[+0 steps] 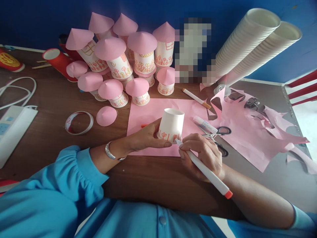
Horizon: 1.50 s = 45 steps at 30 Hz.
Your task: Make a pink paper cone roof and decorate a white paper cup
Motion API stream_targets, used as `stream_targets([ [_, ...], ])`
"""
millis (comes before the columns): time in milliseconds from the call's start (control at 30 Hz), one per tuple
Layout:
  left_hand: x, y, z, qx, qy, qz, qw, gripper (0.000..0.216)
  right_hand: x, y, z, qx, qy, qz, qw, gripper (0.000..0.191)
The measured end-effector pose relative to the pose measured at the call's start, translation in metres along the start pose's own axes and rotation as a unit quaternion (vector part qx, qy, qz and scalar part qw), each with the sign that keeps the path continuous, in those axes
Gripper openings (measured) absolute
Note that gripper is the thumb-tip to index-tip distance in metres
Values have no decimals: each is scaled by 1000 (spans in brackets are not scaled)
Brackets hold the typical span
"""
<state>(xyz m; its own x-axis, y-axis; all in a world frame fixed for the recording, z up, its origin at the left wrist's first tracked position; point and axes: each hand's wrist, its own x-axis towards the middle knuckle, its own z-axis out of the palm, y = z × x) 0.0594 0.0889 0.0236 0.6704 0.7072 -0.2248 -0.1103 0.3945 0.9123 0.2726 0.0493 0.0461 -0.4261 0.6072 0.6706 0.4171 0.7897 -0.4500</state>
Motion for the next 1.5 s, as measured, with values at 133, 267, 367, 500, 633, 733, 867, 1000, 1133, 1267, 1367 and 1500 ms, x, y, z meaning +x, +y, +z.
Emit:
stream_targets([
  [133, 0, -2, -1, 6, -2, 1, 1000, 52, 0, 0, -1, -1, 1, 2, 1000, 20],
  [267, 0, -4, -2, 15, 5, -10, 1000, 59, 0, 0, 0, -3, -5, 2, 1000, 19],
  [367, -1, -3, -1, 19, 8, -7, 1000, 59, 1, -1, 0, -2, -8, -3, 1000, 17],
  [500, -1, 0, 1, 12, 5, 7, 1000, 51, 1, -1, -1, -10, -11, -4, 1000, 18],
  [633, 0, 2, 1, -3, -3, 16, 1000, 47, 1, -1, -1, -2, -14, -6, 1000, 19],
  [733, 0, 2, 1, -11, -11, 26, 1000, 46, 2, -1, -1, 0, -14, -4, 1000, 19],
  [867, 1, 2, 0, -18, -10, 21, 1000, 48, 1, -1, -1, 1, -11, 0, 1000, 21],
  [1000, 0, 3, 1, -30, 1, 15, 999, 53, 1, 0, -2, 27, 3, -5, 1000, 21],
  [1133, 0, 2, 0, -47, -2, 14, 999, 52, 1, 1, -5, 67, 2, 2, 998, 25],
  [1267, 1, -2, -1, -84, -10, 15, 996, 49, 0, 1, -4, 92, 0, 23, 995, 25],
  [1367, 1, -1, -1, -80, -13, 21, 996, 54, 0, 1, -1, 110, -11, 10, 994, 24],
  [1500, -1, 3, 2, -38, -12, -5, 999, 63, -3, 2, 3, 133, -29, -5, 991, 22],
])
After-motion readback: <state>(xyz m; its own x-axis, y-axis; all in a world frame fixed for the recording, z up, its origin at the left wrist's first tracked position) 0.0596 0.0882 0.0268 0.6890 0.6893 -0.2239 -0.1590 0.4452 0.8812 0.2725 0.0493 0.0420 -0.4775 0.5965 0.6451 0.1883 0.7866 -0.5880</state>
